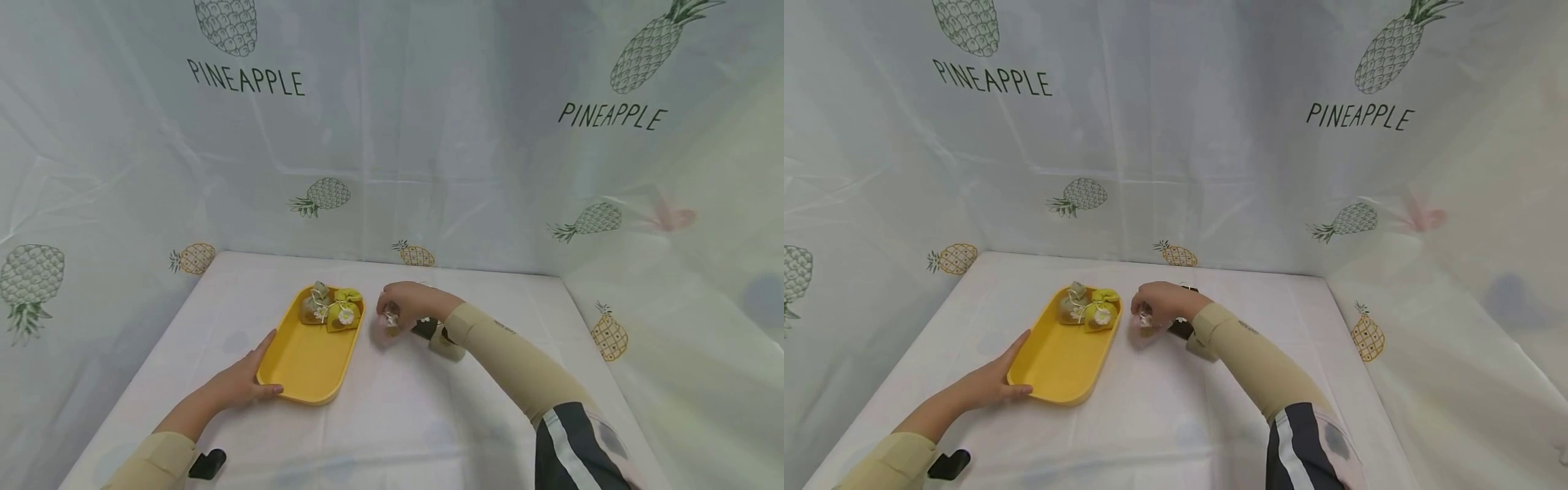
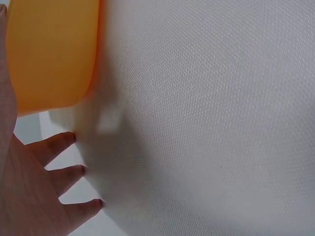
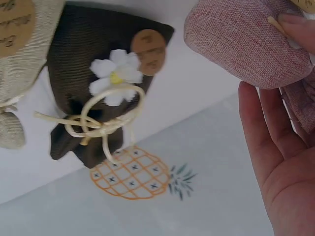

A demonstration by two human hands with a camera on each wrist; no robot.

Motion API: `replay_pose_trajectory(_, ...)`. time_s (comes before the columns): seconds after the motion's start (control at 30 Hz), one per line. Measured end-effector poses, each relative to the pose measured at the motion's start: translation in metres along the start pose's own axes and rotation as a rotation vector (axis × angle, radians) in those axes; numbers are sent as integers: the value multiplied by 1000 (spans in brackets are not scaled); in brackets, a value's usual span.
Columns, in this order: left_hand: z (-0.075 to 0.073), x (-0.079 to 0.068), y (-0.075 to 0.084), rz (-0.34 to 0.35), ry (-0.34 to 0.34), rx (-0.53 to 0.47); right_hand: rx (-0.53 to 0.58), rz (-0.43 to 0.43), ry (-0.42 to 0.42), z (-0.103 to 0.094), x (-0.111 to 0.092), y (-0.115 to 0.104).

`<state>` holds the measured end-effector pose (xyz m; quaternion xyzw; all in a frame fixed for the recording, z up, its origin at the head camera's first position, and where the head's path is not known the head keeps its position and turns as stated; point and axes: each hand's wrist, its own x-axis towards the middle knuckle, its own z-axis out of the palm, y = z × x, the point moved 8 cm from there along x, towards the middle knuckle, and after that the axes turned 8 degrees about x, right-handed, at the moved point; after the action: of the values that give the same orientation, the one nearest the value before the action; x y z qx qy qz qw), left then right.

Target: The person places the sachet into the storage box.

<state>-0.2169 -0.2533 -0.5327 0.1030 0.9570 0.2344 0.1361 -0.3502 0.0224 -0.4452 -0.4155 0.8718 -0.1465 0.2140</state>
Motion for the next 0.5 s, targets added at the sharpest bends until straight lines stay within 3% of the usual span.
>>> replay_pose_trajectory(0.23,-2,0,-1,-7,1,3,6,-28,0,-13,9,-22)
replay_pose_trajectory(0.5,-2,-2,3,11,3,-18,133,-105,38,-23,20,-51)
